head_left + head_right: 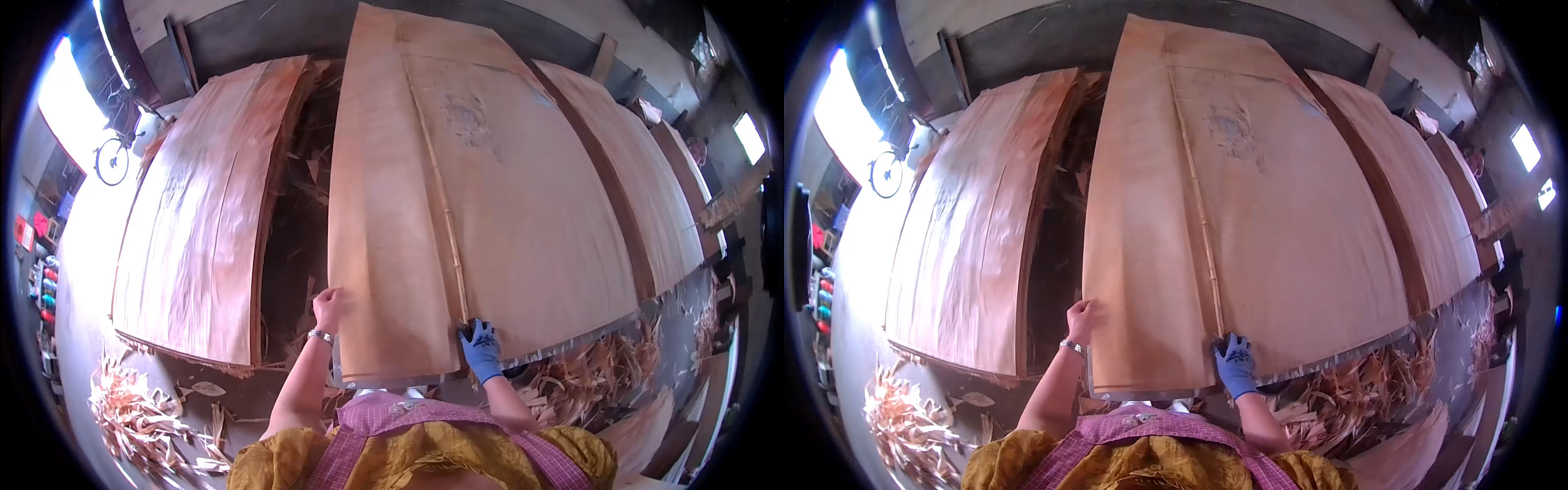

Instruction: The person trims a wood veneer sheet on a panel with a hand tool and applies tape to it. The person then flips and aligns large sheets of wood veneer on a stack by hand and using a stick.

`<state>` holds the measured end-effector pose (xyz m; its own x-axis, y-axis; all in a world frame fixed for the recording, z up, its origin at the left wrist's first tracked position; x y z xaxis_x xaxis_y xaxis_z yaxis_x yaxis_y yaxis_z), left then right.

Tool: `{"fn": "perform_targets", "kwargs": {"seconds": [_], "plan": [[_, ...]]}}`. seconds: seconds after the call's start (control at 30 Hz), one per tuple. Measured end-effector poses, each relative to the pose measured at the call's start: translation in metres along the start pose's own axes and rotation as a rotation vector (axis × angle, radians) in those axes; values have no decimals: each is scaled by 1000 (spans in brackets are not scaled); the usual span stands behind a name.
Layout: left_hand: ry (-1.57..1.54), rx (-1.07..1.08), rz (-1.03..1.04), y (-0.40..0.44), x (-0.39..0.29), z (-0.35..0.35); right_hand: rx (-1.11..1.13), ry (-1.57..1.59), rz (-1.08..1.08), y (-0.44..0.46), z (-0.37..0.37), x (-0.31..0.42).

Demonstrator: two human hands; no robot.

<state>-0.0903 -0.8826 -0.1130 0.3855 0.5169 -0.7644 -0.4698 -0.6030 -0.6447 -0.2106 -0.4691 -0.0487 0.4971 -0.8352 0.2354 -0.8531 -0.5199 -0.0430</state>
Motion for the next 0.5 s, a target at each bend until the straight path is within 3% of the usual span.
{"fn": "perform_targets", "kwargs": {"seconds": [0.23,0.33,0.5], "plan": [[364,-131,45,27,9,-20,-116,77,4,4,6,-8],[391,-143,4,11,0,-21,-146,111,-1,-4,-12,-8],[169,32,-104,16,12,-14,-127,209,-2,-38,-7,3]]}}
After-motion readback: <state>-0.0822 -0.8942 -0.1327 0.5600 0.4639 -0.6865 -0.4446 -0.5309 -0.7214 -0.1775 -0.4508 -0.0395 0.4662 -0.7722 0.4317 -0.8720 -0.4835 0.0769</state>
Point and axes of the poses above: each hand's wrist, its own y-axis towards the middle knuckle, its own z-axis out of the palm, x = y × z, the point moved 8 cm from there along y, towards the middle knuckle, and after that the axes turned 15 degrees about -z, right-handed, at the moved point
